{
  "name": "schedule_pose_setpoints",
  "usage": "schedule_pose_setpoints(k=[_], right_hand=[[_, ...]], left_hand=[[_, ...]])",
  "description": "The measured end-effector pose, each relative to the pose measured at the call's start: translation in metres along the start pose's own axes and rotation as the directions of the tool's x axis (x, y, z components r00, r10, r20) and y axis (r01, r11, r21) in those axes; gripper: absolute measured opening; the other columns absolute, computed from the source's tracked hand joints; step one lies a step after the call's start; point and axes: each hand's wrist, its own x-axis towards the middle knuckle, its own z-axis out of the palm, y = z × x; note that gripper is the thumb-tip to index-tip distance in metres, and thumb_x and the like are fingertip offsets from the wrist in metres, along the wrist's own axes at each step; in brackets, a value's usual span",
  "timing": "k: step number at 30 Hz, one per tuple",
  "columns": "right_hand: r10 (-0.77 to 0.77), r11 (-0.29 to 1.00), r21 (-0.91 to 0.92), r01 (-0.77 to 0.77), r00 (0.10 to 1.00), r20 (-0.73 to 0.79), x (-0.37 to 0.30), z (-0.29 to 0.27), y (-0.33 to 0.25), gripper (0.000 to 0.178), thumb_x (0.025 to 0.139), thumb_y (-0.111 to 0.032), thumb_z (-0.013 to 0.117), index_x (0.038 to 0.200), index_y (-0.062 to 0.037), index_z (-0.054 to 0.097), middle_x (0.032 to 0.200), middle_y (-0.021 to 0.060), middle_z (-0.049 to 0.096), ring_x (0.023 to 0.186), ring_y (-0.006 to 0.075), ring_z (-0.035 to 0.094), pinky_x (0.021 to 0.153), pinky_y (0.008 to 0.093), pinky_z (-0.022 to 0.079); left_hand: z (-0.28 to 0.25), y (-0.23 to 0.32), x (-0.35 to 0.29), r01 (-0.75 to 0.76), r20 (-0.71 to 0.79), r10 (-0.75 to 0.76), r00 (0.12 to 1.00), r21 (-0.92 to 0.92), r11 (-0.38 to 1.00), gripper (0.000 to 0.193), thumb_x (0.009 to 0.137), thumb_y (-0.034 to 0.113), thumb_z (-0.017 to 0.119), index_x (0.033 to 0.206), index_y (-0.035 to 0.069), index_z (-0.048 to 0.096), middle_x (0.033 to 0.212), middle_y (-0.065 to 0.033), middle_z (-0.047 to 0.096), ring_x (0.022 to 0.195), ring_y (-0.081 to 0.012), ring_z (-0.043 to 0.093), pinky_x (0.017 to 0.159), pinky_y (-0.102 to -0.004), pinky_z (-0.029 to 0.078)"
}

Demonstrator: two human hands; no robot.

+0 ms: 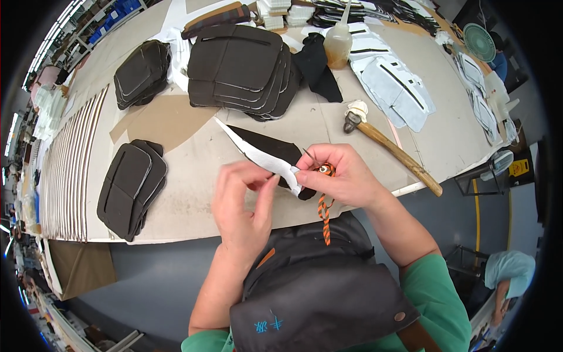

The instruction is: Applying glue to leather components and assembling a zipper pocket for a leather bag.

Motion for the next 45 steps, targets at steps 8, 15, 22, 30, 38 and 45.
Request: schedule_pose_setpoints(k=[8, 15, 22, 30, 38, 45], right_hand=[[0.005, 0.998, -0.066, -0.006, 1.0, -0.027, 0.01, 0.016, 0.004, 0.013, 0.089, -0.012, 0.071, 0.091, 0.0015, 0.068, 0.079, 0.0029, 0.069, 0.072, 0.0058, 0.059, 0.063, 0.0246, 0.049], [-0.016, 0.973, -0.229, 0.009, 1.0, -0.027, 0.012, 0.024, 0.0, 0.011, 0.086, -0.011, 0.07, 0.084, -0.0006, 0.067, 0.074, 0.0063, 0.07, 0.061, 0.0097, 0.06, 0.056, 0.0277, 0.048], [-0.107, 0.932, -0.355, 0.074, 0.992, -0.074, 0.01, 0.026, 0.003, 0.011, 0.079, -0.011, 0.07, 0.083, -0.0025, 0.065, 0.072, 0.0094, 0.069, 0.058, 0.019, 0.065, 0.055, 0.0311, 0.05], [-0.365, 0.778, -0.564, 0.277, 0.93, -0.046, 0.012, 0.024, 0.0, 0.012, 0.074, -0.01, 0.071, 0.083, -0.0036, 0.066, 0.074, 0.0099, 0.069, 0.063, 0.0256, 0.069, 0.056, 0.035, 0.053], [-0.35, 0.732, -0.614, 0.295, 0.936, 0.032, 0.012, 0.021, 0.0, 0.007, 0.074, -0.003, 0.071, 0.079, -0.003, 0.066, 0.07, 0.0077, 0.067, 0.06, 0.0211, 0.065, 0.054, 0.0308, 0.05], [-0.193, 0.893, -0.428, 0.143, 0.978, -0.077, 0.01, 0.026, 0.003, 0.009, 0.076, -0.008, 0.071, 0.077, -0.0032, 0.064, 0.066, 0.0097, 0.064, 0.056, 0.0223, 0.064, 0.052, 0.0327, 0.049]], left_hand=[[0.002, -0.002, -0.01, 0.367, 0.13, -0.343, 0.93, -0.312, 0.876, 0.017, 0.09, 0.0, 0.072, 0.101, -0.003, 0.06, 0.104, -0.0112, 0.063, 0.085, -0.0151, 0.065, 0.076, -0.0279, 0.054], [-0.003, -0.004, -0.01, 0.502, 0.176, -0.47, 0.865, -0.329, 0.8, 0.006, 0.091, -0.002, 0.066, 0.095, -0.004, 0.062, 0.098, -0.0107, 0.067, 0.083, -0.0145, 0.066, 0.075, -0.0283, 0.055], [-0.001, -0.005, -0.01, 0.547, 0.174, -0.519, 0.837, -0.253, 0.798, 0.005, 0.087, -0.001, 0.067, 0.09, -0.002, 0.063, 0.086, -0.0076, 0.067, 0.073, -0.0129, 0.065, 0.067, -0.027, 0.053], [0.003, 0.001, -0.007, 0.471, 0.19, -0.442, 0.877, -0.152, 0.869, 0.007, 0.084, -0.002, 0.068, 0.089, -0.001, 0.063, 0.085, -0.0068, 0.067, 0.069, -0.0113, 0.063, 0.062, -0.0256, 0.051], [0.007, -0.004, -0.008, 0.389, 0.168, -0.366, 0.915, -0.137, 0.911, 0.01, 0.08, -0.002, 0.069, 0.086, 0.0, 0.06, 0.085, -0.0089, 0.067, 0.068, -0.0153, 0.063, 0.061, -0.0286, 0.051], [0.006, -0.007, -0.012, 0.392, 0.181, -0.364, 0.914, -0.157, 0.907, 0.01, 0.081, -0.003, 0.068, 0.088, 0.0, 0.06, 0.086, -0.0098, 0.067, 0.069, -0.0153, 0.063, 0.062, -0.0284, 0.052]])
